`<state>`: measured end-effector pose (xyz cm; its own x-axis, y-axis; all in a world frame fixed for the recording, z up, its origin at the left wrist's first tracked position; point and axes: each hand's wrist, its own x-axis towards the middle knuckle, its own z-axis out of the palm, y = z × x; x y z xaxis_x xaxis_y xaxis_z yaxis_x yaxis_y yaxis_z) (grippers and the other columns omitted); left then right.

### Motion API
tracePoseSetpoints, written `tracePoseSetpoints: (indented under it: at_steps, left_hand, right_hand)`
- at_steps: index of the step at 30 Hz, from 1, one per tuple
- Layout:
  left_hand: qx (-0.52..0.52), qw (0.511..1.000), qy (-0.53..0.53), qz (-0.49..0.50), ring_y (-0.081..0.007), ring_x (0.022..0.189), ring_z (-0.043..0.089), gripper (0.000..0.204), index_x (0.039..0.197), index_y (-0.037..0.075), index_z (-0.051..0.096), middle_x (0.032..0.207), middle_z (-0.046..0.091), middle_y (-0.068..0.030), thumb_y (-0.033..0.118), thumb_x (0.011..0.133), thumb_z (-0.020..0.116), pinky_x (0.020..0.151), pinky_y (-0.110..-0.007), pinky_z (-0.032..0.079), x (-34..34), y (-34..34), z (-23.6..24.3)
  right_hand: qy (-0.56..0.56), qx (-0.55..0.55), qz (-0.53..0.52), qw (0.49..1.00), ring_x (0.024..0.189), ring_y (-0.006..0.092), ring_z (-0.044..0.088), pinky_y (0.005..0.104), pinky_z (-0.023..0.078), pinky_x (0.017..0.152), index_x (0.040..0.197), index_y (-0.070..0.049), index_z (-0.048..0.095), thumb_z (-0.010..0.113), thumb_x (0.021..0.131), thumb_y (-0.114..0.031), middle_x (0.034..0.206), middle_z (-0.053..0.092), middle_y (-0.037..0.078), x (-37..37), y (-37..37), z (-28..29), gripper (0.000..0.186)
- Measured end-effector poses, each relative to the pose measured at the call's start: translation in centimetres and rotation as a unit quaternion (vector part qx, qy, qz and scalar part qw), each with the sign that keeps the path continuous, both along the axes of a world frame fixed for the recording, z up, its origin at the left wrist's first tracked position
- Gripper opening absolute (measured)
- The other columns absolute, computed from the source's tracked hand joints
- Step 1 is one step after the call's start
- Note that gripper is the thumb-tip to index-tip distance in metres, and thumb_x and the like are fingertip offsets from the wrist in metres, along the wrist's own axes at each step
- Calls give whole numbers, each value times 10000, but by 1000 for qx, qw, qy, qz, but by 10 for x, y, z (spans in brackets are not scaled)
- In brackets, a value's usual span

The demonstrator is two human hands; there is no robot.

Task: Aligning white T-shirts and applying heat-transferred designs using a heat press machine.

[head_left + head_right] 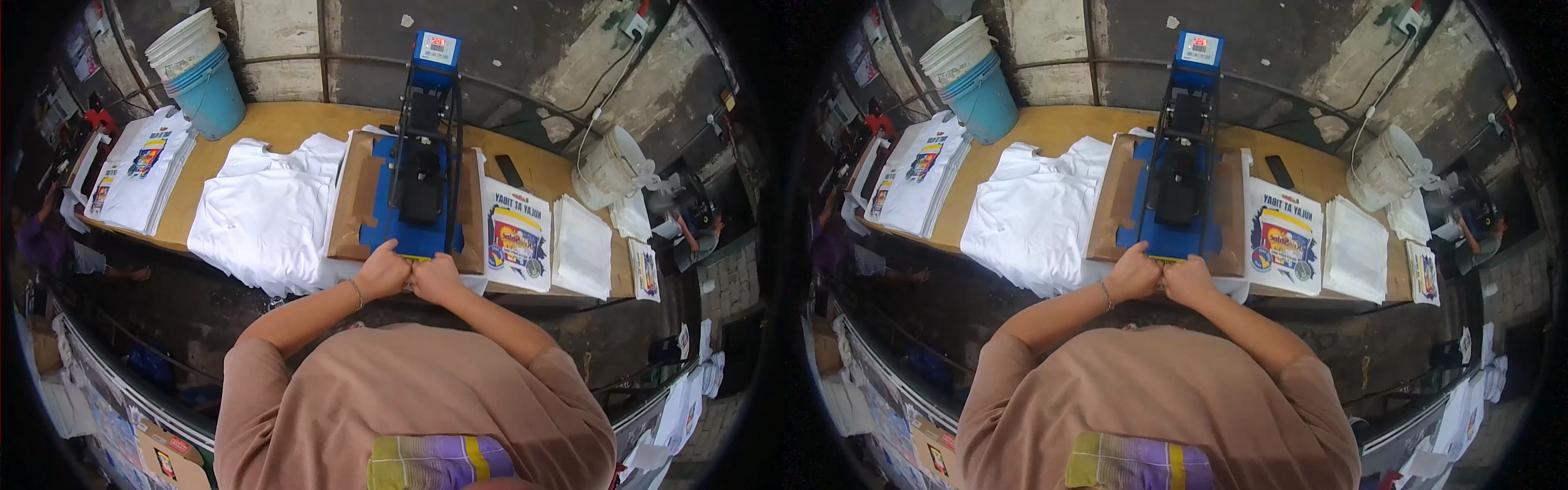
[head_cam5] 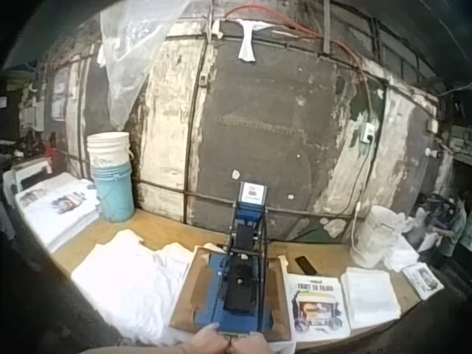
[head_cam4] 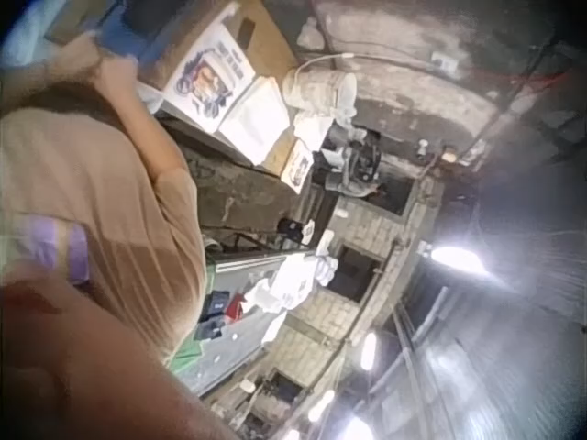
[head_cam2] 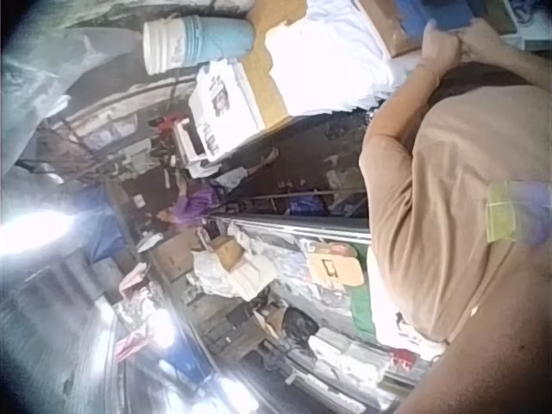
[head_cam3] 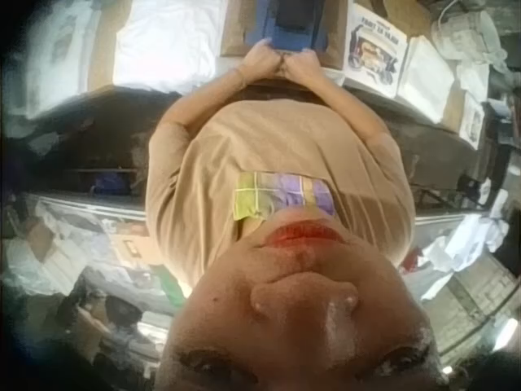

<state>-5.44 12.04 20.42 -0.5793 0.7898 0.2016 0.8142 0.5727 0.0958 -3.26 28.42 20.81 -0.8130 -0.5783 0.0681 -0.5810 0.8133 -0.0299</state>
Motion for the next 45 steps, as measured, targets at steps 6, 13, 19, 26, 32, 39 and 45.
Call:
tracePoseSetpoints:
  at_steps: [6,13,19,26,32,39,45]
  left_hand:
    - [6,1000,-17,-21,-240,632,607,78,619,93,613,624,613,-107,166,640,593,856,-368,361,-6,-2,-2]
    - [-4,997,-62,-40,-229,623,601,64,620,93,590,634,604,-95,142,660,578,838,-368,364,-5,-2,2]
    - [-16,999,-19,-48,-216,627,599,74,632,90,589,637,604,-94,148,676,572,817,-352,363,-9,-3,1]
    - [-1,998,-13,-65,-221,591,589,72,651,93,577,607,587,-92,164,645,588,808,-362,367,-7,-6,28]
    - [55,996,32,-55,-213,546,572,84,647,85,570,583,572,-83,168,653,582,815,-350,370,1,-6,114]
    - [287,944,155,-60,-235,1026,544,463,1039,58,561,973,591,-111,180,626,731,920,-401,369,16,-31,206]
    - [386,894,187,-132,-418,1131,456,424,1089,10,473,1101,539,-212,169,743,661,964,-485,344,23,-87,235]
  right_hand:
    - [-8,-23,6,1000,531,247,600,378,457,640,661,-97,599,631,628,-230,561,595,91,-4,1,-2,140]
    - [-31,-9,0,999,521,235,599,366,458,610,706,-91,596,649,603,-237,578,605,75,-2,2,-3,186]
    - [-16,-5,7,1000,508,227,596,354,463,621,692,-90,598,646,614,-241,570,601,76,-5,0,-5,177]
    - [11,-31,2,999,507,224,587,356,453,600,647,-101,586,633,614,-243,565,592,67,1,-9,34,153]
    - [36,12,-4,999,516,239,568,361,409,575,633,-100,547,645,576,-198,552,551,64,6,-6,124,150]
    - [228,-294,-67,926,988,280,538,392,361,915,1024,-43,530,672,728,-226,1029,578,137,52,31,201,375]
    - [287,-664,-454,520,806,128,520,259,423,729,1002,-32,538,508,890,-197,945,556,55,76,111,66,202]
